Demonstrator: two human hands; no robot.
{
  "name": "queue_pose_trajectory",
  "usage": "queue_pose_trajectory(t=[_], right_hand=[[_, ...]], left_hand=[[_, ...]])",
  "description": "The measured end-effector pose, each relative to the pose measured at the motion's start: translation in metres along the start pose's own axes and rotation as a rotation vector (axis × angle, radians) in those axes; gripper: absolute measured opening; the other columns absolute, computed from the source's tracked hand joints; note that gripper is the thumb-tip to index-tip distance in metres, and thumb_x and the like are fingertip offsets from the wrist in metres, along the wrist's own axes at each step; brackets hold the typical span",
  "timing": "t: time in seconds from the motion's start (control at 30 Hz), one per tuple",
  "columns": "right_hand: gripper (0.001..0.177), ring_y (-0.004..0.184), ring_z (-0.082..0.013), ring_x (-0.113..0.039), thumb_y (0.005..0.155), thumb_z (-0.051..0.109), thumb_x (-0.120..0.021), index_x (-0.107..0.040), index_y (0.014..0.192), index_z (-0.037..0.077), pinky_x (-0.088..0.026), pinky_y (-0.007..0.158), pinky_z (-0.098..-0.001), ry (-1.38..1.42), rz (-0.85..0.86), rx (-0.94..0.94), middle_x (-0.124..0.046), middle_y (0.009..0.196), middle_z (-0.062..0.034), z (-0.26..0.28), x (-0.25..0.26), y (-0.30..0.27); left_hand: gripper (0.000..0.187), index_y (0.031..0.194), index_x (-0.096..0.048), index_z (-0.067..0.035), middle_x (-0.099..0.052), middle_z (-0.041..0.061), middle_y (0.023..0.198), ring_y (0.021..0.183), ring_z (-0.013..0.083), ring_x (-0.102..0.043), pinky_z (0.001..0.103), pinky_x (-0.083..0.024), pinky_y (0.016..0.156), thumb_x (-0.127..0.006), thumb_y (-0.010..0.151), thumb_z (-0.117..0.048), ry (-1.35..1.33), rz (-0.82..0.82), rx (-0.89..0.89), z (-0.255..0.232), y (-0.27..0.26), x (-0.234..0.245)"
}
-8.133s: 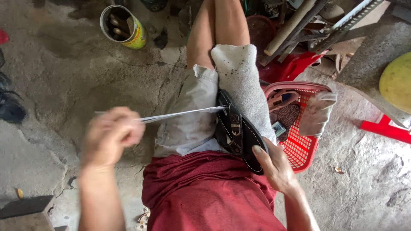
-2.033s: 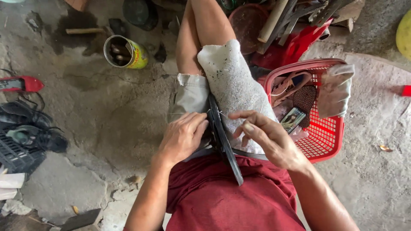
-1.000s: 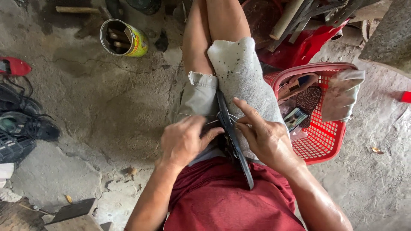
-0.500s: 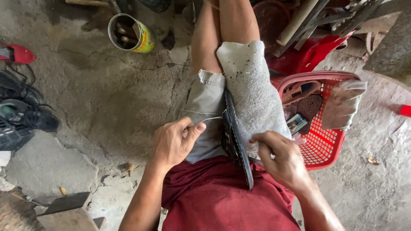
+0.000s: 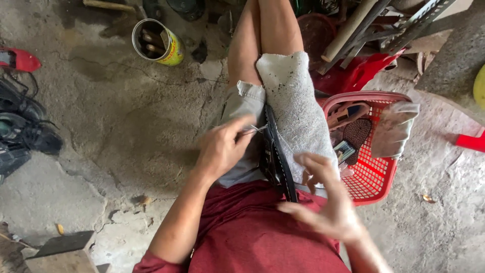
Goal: The person sits and sews a black sandal using a needle and white thread. They repeatedly pull the thread through the sandal's sole and upper, tightening the stitches by hand.
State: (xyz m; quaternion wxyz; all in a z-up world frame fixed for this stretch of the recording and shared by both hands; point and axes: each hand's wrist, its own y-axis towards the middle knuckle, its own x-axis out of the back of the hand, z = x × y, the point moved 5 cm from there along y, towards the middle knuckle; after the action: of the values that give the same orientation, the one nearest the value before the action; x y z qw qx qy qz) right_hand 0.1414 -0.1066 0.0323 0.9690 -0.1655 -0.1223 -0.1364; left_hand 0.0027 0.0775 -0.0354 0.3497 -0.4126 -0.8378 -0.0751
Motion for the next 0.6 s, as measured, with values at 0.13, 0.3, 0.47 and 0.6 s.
queue_pose_trajectory(t=[0.13, 0.3, 0.47, 0.6], right_hand=[[0.079, 0.111, -0.0373, -0.067, 0.088, 0.028, -0.068, -0.032, 0.152, -0.003, -0.059, 0.086, -0.0423, -0.415, 0.035, -0.191, -0.043, 0.155, -0.0249, 0.002, -0.026, 0.003], [0.063, 0.121, -0.042, -0.061, 0.091, 0.022, -0.052, -0.041, 0.147, -0.005, -0.051, 0.098, -0.0435, -0.357, 0.041, -0.159, -0.05, 0.146, -0.025, -0.003, -0.019, 0.012], [0.061, 0.123, -0.0368, -0.06, 0.09, 0.024, -0.049, -0.046, 0.144, -0.002, -0.048, 0.1, -0.0427, -0.201, 0.073, -0.299, -0.054, 0.145, -0.0197, -0.019, -0.002, 0.01], [0.057, 0.074, -0.0209, -0.056, 0.089, 0.022, -0.046, -0.057, 0.138, -0.005, -0.044, 0.063, -0.0334, 0.28, 0.063, -0.54, -0.067, 0.089, -0.0117, -0.066, 0.016, -0.007]], left_hand=[[0.009, 0.09, -0.07, -0.005, -0.074, 0.004, 0.075, 0.05, 0.0126, -0.059, 0.028, -0.045, 0.044, -0.064, 0.09, -0.012, -0.34, 0.161, 0.072, -0.011, -0.001, 0.0], [0.028, 0.07, -0.055, -0.012, -0.049, -0.004, 0.053, 0.041, 0.0075, -0.039, 0.025, -0.029, 0.033, -0.061, 0.096, -0.008, -0.245, 0.052, 0.053, -0.029, -0.03, 0.002], [0.007, 0.087, -0.064, -0.006, -0.064, 0.002, 0.071, 0.054, 0.0121, -0.054, 0.026, -0.044, 0.047, -0.065, 0.093, -0.008, -0.333, -0.026, 0.014, -0.044, -0.029, 0.0], [0.018, 0.09, -0.066, -0.007, -0.069, 0.016, 0.077, 0.072, 0.0338, -0.07, 0.042, -0.056, 0.06, -0.071, 0.094, -0.023, -0.463, 0.022, 0.128, -0.016, -0.009, -0.03]])
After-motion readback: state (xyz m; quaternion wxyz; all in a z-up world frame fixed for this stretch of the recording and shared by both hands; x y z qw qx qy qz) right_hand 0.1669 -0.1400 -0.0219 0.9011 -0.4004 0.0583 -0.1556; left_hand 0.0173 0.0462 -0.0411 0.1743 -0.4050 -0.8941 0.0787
